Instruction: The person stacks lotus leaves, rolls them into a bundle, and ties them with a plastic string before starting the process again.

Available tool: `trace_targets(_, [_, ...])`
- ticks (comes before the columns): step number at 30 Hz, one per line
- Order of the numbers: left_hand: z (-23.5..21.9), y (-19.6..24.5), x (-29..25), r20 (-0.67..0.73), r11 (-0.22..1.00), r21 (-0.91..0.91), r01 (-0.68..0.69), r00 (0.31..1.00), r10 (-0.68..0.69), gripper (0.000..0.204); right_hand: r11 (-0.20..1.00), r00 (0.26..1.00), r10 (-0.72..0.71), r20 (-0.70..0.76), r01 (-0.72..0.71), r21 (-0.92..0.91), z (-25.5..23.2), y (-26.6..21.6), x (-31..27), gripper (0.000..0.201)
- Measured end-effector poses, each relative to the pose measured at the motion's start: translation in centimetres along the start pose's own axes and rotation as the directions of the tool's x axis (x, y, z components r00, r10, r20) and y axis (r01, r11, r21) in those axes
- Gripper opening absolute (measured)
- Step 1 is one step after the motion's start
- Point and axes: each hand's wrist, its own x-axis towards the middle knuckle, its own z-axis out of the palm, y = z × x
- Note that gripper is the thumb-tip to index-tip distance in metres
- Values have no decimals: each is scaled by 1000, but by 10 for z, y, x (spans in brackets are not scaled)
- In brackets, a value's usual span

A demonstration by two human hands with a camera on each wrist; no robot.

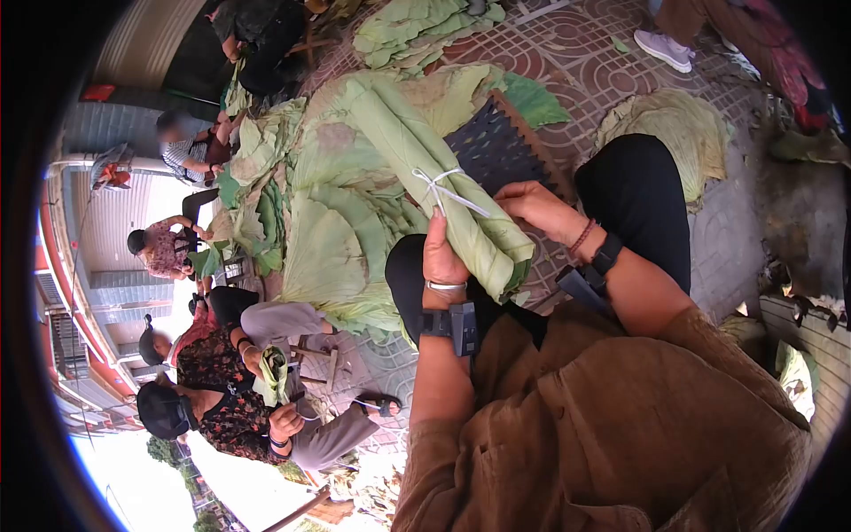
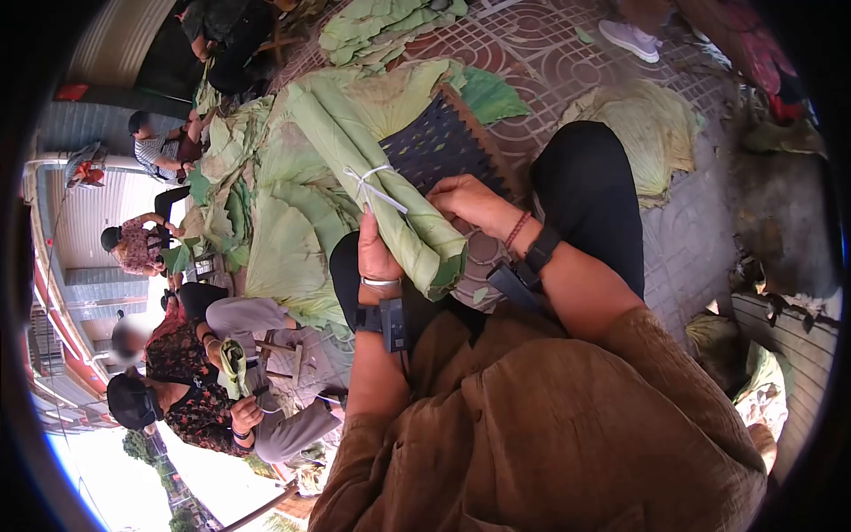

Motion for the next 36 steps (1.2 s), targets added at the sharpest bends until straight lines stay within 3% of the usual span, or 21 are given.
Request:
trace_targets(1, [-6, -4, 4, -54, 997, 67, -36, 998, 40, 43, 995, 989, -92, -117, 87, -47, -7, 2, 3, 17])
trace_targets(3, [-5, -6, 5, -104, 981, 182, -72, 990, 92, 39, 975, 915, -192, -356, 218, 34, -10, -9, 3, 15])
trace_targets(5, [0, -7, 5, -123, 972, 223, -80, 986, 109, 36, 961, 908, -228, -353, 268, 68, -13, -18, -3, 13])
trace_targets(8, [10, -11, 6, -185, 950, 294, -105, 969, 165, 33, 877, 846, -479, -234, 471, -91, -6, -17, -4, 17])
trace_targets(13, [14, -16, 10, -230, 905, 408, -117, 947, 226, 30, 884, 873, -455, -174, 418, -211, 1, -11, -3, 15])
trace_targets(15, [11, -21, 12, -225, 897, 430, -103, 950, 217, 29, 746, 840, -526, -134, 381, -546, -1, -13, -7, 18])
trace_targets(19, [11, -25, 15, -227, 885, 453, -106, 946, 230, 29, 706, 836, -524, -160, 322, -630, -5, -8, -2, 17])
trace_targets(23, [11, -26, 17, -230, 884, 450, -125, 940, 251, 30, 742, 845, -515, -141, 358, -567, -12, -7, 2, 11])
trace_targets(25, [9, -26, 17, -234, 879, 458, -137, 935, 267, 31, 900, 932, -347, -101, 301, -315, -13, -12, 0, 10])
trace_targets(26, [7, -26, 18, -253, 878, 461, -133, 928, 274, 31, 900, 932, -348, -101, 302, -315, -14, -13, 0, 10])
trace_targets(28, [5, -26, 19, -272, 876, 465, -130, 920, 281, 31, 984, 986, -162, -27, 160, -74, -15, -15, -1, 9])
trace_targets(32, [6, -27, 19, -276, 863, 475, -171, 902, 330, 28, 986, 985, -166, 45, 166, 7, -16, -15, -2, 9])
trace_targets(35, [10, -28, 17, -281, 846, 492, -205, 883, 377, 27, 980, 986, -163, -45, 157, -120, -14, -15, -3, 12])
trace_targets(36, [11, -30, 17, -278, 833, 509, -219, 874, 399, 27, 792, 840, -512, -178, 382, -477, -14, -13, -3, 14])
